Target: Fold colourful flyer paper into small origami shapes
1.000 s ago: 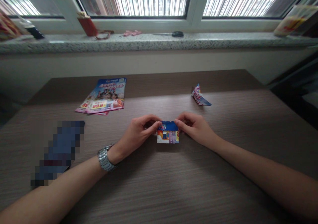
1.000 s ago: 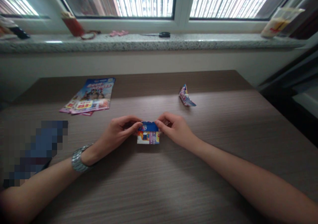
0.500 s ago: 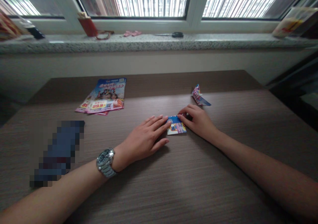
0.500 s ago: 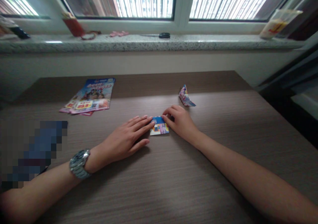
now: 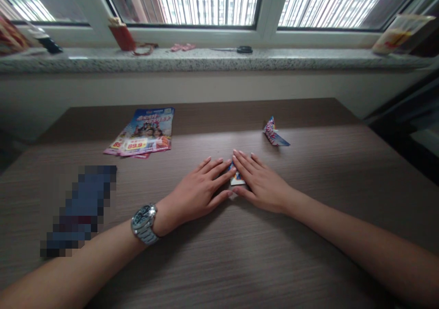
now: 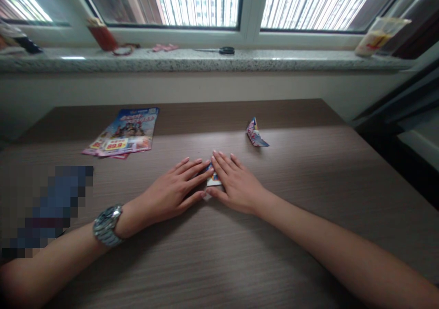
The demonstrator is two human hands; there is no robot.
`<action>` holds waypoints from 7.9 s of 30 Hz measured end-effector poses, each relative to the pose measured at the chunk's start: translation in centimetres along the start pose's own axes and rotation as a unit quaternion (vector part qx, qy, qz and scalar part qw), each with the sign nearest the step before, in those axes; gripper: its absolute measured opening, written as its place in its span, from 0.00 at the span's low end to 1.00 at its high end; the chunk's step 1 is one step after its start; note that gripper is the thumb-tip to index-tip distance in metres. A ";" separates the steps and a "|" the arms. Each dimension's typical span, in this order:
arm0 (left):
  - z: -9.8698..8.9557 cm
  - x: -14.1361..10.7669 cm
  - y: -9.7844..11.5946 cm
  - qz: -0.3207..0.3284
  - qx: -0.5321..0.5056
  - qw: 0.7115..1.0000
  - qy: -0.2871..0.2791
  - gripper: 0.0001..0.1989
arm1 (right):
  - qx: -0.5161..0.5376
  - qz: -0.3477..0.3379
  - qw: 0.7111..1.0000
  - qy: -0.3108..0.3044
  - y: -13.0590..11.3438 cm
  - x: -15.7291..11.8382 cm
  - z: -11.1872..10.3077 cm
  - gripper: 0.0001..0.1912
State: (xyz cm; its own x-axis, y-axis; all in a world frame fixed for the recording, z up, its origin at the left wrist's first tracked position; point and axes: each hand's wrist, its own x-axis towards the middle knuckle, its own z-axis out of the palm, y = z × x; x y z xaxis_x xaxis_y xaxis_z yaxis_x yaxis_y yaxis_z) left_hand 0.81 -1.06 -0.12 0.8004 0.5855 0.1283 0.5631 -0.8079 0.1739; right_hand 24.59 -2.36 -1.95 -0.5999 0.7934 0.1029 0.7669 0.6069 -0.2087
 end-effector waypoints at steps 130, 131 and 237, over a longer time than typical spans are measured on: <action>-0.6 0.1 -1.2 0.055 0.032 0.994 0.088 0.13 | 0.132 -0.128 0.975 0.127 1.9 -0.8 -1.2 0.14; -0.7 0.1 -1.2 0.054 0.031 0.994 0.087 0.13 | 0.132 -0.128 0.975 0.127 1.9 -0.8 -1.2 0.14; 0.0 0.7 -1.5 0.055 -0.049 0.992 0.106 0.14 | 0.179 -0.020 0.974 0.134 1.3 0.4 0.0 0.22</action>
State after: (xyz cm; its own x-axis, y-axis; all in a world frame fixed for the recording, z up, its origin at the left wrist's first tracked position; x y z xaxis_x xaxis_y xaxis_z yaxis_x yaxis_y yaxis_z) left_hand 0.55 0.53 -0.24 0.7888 0.5043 0.3513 0.4446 -0.8629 0.2403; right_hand 25.33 -1.24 -2.13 -0.5097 0.7821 0.3584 0.5867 0.6207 -0.5201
